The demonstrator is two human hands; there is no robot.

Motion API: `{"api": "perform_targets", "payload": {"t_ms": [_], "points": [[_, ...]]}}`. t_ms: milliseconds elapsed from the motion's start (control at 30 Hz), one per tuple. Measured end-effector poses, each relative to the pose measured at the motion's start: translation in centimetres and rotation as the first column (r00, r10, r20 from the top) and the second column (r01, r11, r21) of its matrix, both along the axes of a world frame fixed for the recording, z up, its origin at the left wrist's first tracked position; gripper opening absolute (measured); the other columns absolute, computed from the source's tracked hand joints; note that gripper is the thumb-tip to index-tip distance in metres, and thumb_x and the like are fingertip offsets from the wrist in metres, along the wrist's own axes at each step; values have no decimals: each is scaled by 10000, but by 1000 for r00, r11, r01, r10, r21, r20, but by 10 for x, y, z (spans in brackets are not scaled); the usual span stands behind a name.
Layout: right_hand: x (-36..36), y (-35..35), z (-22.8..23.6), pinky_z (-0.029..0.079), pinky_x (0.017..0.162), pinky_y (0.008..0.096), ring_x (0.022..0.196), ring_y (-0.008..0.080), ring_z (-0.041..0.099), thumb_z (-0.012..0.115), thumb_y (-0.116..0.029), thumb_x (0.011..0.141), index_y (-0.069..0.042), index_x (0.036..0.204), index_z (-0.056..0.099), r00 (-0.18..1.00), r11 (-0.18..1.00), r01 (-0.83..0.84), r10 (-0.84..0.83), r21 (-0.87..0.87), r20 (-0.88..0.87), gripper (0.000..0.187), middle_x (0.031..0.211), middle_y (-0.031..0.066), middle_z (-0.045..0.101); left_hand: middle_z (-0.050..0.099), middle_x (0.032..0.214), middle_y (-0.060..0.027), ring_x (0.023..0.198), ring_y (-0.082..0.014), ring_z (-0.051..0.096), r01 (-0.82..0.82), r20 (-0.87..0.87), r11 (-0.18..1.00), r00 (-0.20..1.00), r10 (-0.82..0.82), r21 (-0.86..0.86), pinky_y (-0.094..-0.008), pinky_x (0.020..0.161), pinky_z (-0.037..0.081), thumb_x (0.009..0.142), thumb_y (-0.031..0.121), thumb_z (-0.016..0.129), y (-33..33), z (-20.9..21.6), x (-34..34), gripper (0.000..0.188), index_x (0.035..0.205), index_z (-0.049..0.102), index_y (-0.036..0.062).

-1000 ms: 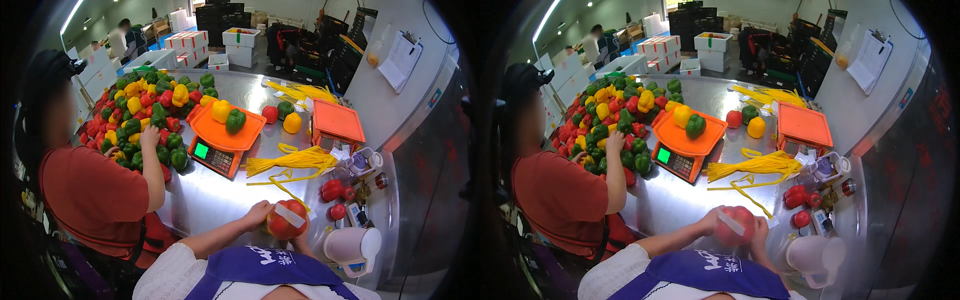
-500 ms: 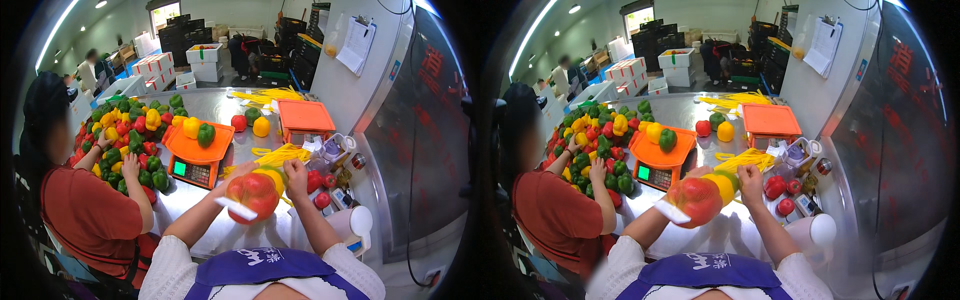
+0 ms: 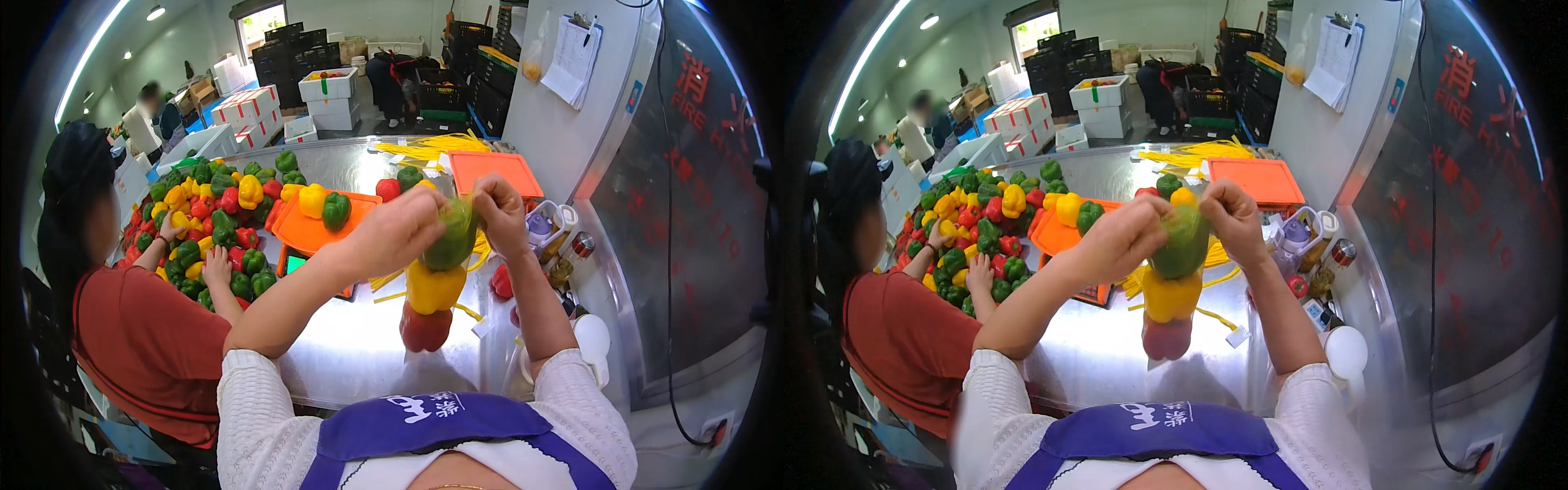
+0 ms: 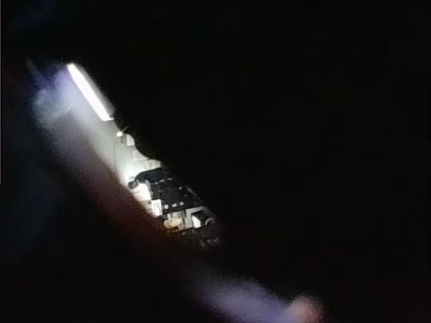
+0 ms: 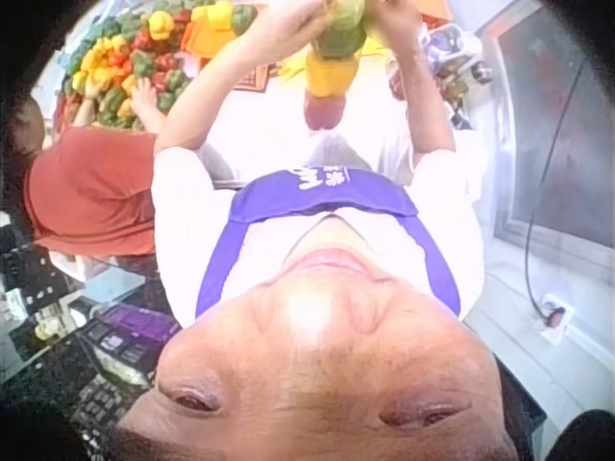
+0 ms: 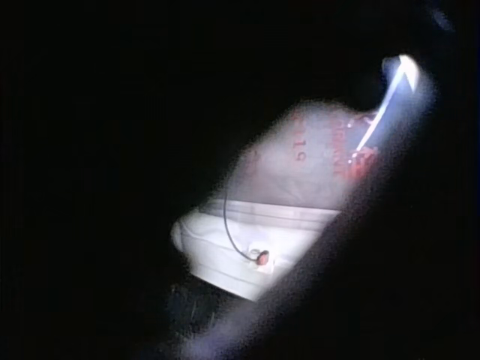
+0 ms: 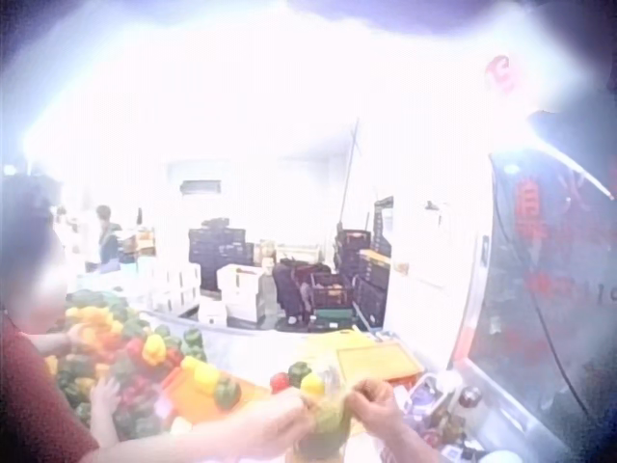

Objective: The person assembles colorful bell peppers into decorative skeins by threading them onto yellow plastic strings. They pick up peppers, thread them onto the string, and tie the ends to secure the arrangement.

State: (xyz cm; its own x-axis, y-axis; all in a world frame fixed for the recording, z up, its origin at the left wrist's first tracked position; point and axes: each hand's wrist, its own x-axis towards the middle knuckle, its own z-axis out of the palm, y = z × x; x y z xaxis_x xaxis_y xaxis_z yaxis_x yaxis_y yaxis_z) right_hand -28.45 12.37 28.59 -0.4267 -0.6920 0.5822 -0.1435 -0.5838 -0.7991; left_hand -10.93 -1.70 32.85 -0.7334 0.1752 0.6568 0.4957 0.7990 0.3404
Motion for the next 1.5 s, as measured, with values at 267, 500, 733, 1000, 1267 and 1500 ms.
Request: {"api": "perform_targets", "payload": {"t_ms": [267, 500, 733, 1000, 1267, 1500], "points": [[24, 27, -2, 428, 703, 340, 733, 245, 552, 705, -189, 829, -81, 801, 562, 471, 976, 199, -20, 85, -882, 182, 739, 63, 534, 561, 944, -94, 783, -290, 593, 190, 239, 918, 965, -109, -349, -377, 629, 511, 820, 83, 656, 5, -20, 31, 177, 875, 492, 47], [33, 42, -8, 457, 707, 392, 771, 285, 568, 680, -218, 830, -80, 826, 532, 325, 919, 368, 16, 143, -945, 202, 795, 77, 553, 526, 828, -64, 797, -247, 561, 113, 174, 853, 984, -26, -509, -371, 812, 431, 832, 137, 633, 1, -34, 36, 130, 862, 515, 89], [44, 52, 14, 487, 648, 375, 744, 281, 573, 723, -143, 783, -57, 807, 510, 309, 915, 401, -91, 43, -947, 231, 786, 89, 544, 509, 814, -85, 806, -277, 564, 96, 304, 954, 953, -5, -285, -379, 733, 467, 836, 115, 646, 9, -35, 34, 151, 908, 518, 84], [68, 60, 23, 506, 663, 339, 778, 272, 607, 737, -34, 741, -40, 840, 560, 509, 979, 205, -106, 1, -854, 202, 822, 93, 567, 555, 837, -121, 783, -312, 562, -68, 500, 994, 866, 14, 89, -410, 698, 467, 811, 190, 719, 30, -19, 36, 494, 1233, 493, 64], [77, 64, 26, 498, 669, 343, 780, 259, 606, 750, -47, 731, -63, 835, 586, 585, 982, 162, -18, 95, -811, 194, 831, 78, 572, 575, 826, -119, 769, -315, 586, 81, 385, 997, 920, -78, 8, -405, 693, 487, 809, 119, 700, 30, -31, 32, 231, 995, 578, 57], [53, 73, 11, 434, 943, 370, 1129, 285, 540, 854, -286, 656, -38, 1281, 494, 741, 948, 217, -5, 233, -672, 762, 1235, 125, 556, 560, 811, -102, 747, -288, 588, 29, 187, 999, 982, -25, -17, -368, 646, 490, 756, 8, 684, 28, -28, 37, 139, 844, 579, 36]]}}
